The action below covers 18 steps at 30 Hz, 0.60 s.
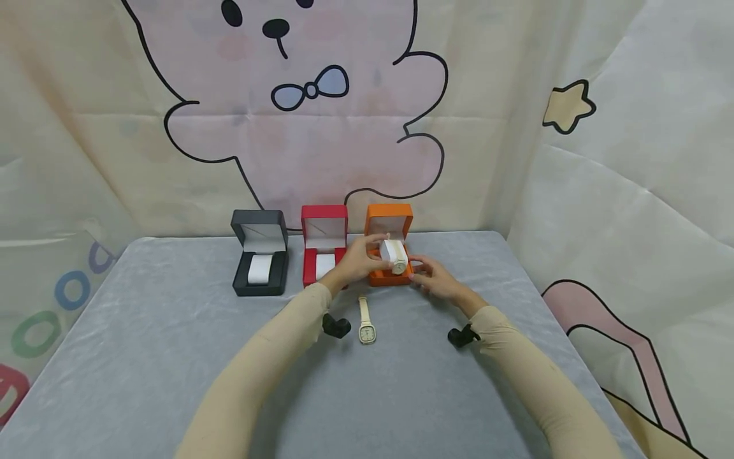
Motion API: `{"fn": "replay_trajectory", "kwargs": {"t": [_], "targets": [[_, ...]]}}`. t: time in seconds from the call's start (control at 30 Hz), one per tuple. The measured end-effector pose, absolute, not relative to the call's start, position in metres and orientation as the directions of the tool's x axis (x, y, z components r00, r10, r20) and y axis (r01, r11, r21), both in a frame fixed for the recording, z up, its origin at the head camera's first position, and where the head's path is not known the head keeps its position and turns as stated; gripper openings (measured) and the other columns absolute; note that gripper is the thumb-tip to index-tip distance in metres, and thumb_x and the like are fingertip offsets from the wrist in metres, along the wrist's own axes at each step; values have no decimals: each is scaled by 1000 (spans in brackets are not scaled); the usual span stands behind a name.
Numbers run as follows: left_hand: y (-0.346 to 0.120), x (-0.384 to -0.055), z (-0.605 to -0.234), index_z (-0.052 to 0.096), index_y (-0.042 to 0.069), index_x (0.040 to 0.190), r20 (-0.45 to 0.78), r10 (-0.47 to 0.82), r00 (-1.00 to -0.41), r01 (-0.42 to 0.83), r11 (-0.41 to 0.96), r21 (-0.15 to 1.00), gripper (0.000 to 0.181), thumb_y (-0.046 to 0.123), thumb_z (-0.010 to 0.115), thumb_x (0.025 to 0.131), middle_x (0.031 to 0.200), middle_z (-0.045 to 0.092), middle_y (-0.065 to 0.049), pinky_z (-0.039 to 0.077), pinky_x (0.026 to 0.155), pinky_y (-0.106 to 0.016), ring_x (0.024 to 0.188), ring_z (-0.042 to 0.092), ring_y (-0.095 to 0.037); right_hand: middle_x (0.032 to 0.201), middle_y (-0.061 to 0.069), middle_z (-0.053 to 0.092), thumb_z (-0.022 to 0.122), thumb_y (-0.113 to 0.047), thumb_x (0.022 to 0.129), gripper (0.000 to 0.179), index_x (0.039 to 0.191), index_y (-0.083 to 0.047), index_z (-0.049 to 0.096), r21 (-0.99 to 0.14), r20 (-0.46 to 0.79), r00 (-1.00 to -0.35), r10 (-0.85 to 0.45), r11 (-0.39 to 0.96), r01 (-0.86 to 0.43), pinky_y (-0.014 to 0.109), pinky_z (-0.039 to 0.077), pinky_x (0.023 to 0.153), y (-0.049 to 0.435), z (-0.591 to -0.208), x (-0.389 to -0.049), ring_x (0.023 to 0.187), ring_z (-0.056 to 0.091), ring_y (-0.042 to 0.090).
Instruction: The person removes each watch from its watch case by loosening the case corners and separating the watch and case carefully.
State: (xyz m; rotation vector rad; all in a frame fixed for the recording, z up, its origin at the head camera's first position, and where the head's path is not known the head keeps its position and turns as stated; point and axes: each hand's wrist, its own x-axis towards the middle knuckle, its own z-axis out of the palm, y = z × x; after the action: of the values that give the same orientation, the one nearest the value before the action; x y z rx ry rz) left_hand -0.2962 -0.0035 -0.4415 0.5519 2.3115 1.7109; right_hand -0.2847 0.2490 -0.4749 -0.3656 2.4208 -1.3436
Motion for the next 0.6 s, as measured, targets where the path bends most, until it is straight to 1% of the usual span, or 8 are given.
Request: {"fn": "replay_trajectory", "kwargs": {"t": [0.17,0.3,0.43,0.6], "targets": [[-5,-290,-443,49,13,150,32,404,-914,130,218,967,72,16,81,86,154,48,-12,53,104,-45,135,55,-35,139,27,54,58,-21,103,54,153,-12,39,-852,-193,-909,-370,522,-31,29,51,68,249,-476,-284,89,59,23],[-7,-286,-441,50,15,149,10,393,-920,98,204,974,70,17,81,86,151,51,-14,52,105,-46,127,61,-36,138,28,55,59,-20,103,54,153,-11,39,-851,-180,-910,-373,522,-46,29,51,67,249,-477,-285,90,59,22],[-9,-282,-440,51,16,148,3,384,-923,84,195,977,69,17,81,86,150,52,-14,52,105,-46,123,64,-36,138,29,55,58,-19,103,54,153,-10,39,-848,-175,-908,-380,527,-57,30,51,67,249,-477,-286,91,60,23],[-13,-278,-442,52,22,147,-24,361,-932,53,201,978,68,21,82,86,151,52,-11,51,107,-47,130,58,-34,139,27,55,58,-19,103,53,153,-14,40,-844,-189,-907,-377,534,-46,30,52,68,248,-474,-286,93,60,25]]}}
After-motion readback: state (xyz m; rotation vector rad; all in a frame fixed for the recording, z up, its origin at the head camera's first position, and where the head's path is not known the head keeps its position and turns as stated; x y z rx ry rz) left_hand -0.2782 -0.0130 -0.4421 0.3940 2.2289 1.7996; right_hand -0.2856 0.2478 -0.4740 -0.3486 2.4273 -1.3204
